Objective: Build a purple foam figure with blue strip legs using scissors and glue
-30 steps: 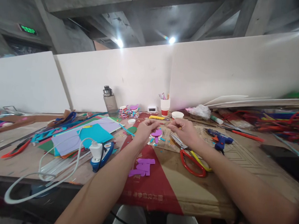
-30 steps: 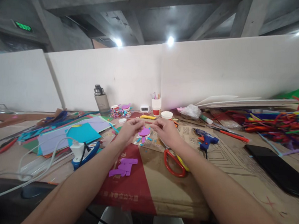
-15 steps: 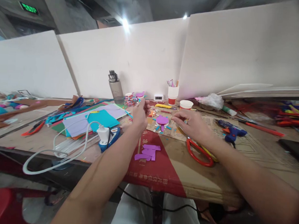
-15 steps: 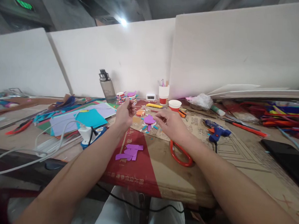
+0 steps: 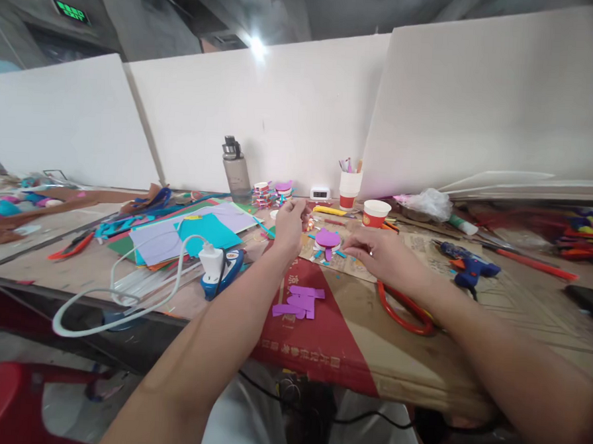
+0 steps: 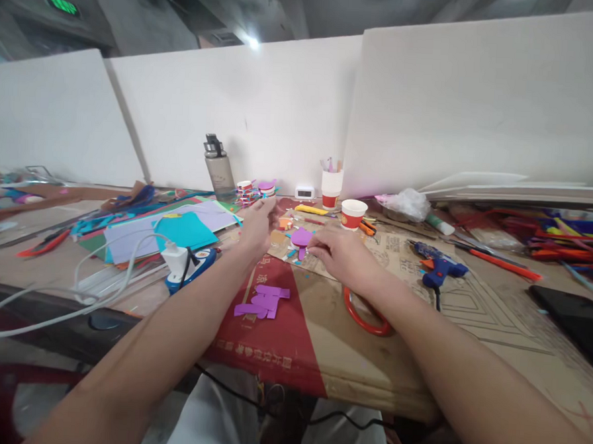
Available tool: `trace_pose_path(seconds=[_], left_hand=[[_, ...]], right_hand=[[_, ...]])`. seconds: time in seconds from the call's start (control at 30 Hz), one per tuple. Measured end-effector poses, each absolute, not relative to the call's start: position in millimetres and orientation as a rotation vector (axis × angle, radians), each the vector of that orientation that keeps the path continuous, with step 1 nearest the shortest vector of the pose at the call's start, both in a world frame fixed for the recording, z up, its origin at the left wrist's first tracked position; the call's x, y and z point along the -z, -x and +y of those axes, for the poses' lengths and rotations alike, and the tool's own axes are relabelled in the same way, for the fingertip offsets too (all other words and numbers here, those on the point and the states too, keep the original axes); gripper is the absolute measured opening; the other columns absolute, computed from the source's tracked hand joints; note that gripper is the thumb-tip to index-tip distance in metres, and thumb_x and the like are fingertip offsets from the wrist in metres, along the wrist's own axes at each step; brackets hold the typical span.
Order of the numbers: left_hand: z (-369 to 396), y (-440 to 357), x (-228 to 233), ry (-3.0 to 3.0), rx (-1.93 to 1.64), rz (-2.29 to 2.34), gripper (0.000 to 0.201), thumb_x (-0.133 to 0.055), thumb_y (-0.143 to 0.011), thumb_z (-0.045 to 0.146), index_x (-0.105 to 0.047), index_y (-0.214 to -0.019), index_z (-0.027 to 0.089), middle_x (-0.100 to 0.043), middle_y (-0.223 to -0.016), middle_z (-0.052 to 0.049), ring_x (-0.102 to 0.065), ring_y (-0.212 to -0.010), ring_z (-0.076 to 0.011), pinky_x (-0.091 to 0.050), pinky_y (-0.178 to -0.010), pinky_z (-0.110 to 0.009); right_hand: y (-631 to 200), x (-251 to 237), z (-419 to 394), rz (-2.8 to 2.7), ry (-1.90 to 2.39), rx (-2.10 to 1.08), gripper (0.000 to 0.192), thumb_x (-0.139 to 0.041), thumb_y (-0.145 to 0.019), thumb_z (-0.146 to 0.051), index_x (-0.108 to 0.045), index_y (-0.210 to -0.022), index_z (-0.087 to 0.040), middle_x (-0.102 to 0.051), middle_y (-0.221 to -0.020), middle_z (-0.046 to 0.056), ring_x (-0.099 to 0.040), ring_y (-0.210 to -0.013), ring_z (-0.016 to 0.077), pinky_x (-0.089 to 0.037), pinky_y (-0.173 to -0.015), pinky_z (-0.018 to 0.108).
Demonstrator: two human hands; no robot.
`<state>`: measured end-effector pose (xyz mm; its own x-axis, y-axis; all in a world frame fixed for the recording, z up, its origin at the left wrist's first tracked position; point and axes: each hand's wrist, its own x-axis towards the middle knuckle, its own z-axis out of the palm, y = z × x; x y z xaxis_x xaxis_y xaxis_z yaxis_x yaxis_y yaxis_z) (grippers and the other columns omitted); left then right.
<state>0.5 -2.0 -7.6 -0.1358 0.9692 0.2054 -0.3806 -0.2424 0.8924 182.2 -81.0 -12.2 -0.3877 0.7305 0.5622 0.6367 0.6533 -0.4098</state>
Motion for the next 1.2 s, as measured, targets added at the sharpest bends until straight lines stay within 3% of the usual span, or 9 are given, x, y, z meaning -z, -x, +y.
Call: trace_pose_path(seconds=[0.13, 0.33, 0.47, 0.63, 0.73, 0.97, 1.1, 1.2], left_hand=[[2, 1, 13, -1.073, -1.621, 0.873, 0.008, -0.064, -0.076, 0.018, -0.056, -0.077, 0.016, -0.050, -0.059, 0.006, -0.040, -0.047, -0.0042, -0.028, -0.046, -0.018], [9, 7, 23, -1.446, -1.403, 1.144, 0.013, -0.061, -0.081, 0.026, -0.062, -0.077, 0.014, -0.059, -0.068, 0.001, -0.049, -0.057, -0.0078, -0.038, -0.058, -0.021], [11, 3, 35, -2.005, -1.008, 1.418, 0.016, -0.062, -0.080, 0.026, -0.068, -0.088, 0.014, -0.069, -0.089, -0.007, -0.060, -0.083, -0.0175, -0.044, -0.080, -0.029], [9, -2, 46, -2.473, -0.618, 1.547, 0.042, -0.071, -0.074, 0.044, -0.070, -0.104, 0.014, -0.066, -0.109, -0.015, -0.056, -0.108, -0.0314, -0.040, -0.095, -0.040], [7, -3, 46, -2.509, -0.574, 1.605, 0.044, -0.074, -0.071, 0.042, -0.070, -0.104, 0.013, -0.065, -0.110, -0.018, -0.054, -0.112, -0.0352, -0.038, -0.099, -0.043], [6, -5, 44, -2.364, -0.646, 1.563, 0.034, -0.068, -0.078, 0.040, -0.071, -0.100, 0.015, -0.070, -0.104, -0.015, -0.062, -0.105, -0.0315, -0.044, -0.091, -0.038], [8, -7, 45, -2.246, -0.728, 1.533, 0.025, -0.071, -0.076, 0.026, -0.071, -0.099, 0.015, -0.071, -0.104, -0.013, -0.065, -0.101, -0.0275, -0.047, -0.090, -0.037], [11, -9, 47, -2.162, -0.829, 1.460, 0.031, -0.073, -0.072, 0.016, -0.070, -0.103, 0.013, -0.071, -0.105, -0.012, -0.065, -0.098, -0.0229, -0.049, -0.090, -0.034]], right_hand=[[-183, 7, -86, -2.039, 1.170, -0.051, 0.042, -0.045, -0.095, -0.039, -0.059, -0.060, -0.022, -0.060, -0.059, 0.003, -0.051, -0.057, 0.0165, -0.036, -0.058, 0.030], [-189, 10, -79, -1.967, 1.158, 0.164, 0.034, -0.051, -0.093, -0.037, -0.066, -0.068, -0.020, -0.067, -0.085, 0.009, -0.058, -0.091, 0.0248, -0.043, -0.086, 0.038], [-192, 18, -72, -2.009, 1.219, 0.165, 0.026, -0.053, -0.090, -0.033, -0.070, -0.077, -0.018, -0.067, -0.092, 0.011, -0.059, -0.093, 0.0253, -0.044, -0.088, 0.040], [-193, 24, -67, -2.062, 1.335, 0.118, 0.019, -0.057, -0.087, -0.030, -0.072, -0.081, -0.019, -0.067, -0.098, 0.012, -0.061, -0.098, 0.0272, -0.044, -0.091, 0.043], [-193, 26, -65, -2.077, 1.409, 0.077, 0.016, -0.059, -0.086, -0.029, -0.072, -0.082, -0.019, -0.067, -0.101, 0.012, -0.061, -0.098, 0.0273, -0.044, -0.092, 0.043], [-194, 28, -64, -2.081, 1.474, 0.018, 0.017, -0.058, -0.088, -0.028, -0.072, -0.083, -0.019, -0.068, -0.095, 0.011, -0.063, -0.089, 0.0237, -0.045, -0.084, 0.036], [-194, 29, -64, -2.084, 1.520, -0.006, 0.019, -0.055, -0.089, -0.028, -0.072, -0.085, -0.019, -0.068, -0.091, 0.009, -0.063, -0.084, 0.0215, -0.045, -0.080, 0.034], [-193, 26, -65, -2.055, 1.556, -0.083, 0.016, -0.056, -0.089, -0.026, -0.070, -0.088, -0.019, -0.069, -0.092, 0.008, -0.063, -0.085, 0.0202, -0.045, -0.080, 0.032]])
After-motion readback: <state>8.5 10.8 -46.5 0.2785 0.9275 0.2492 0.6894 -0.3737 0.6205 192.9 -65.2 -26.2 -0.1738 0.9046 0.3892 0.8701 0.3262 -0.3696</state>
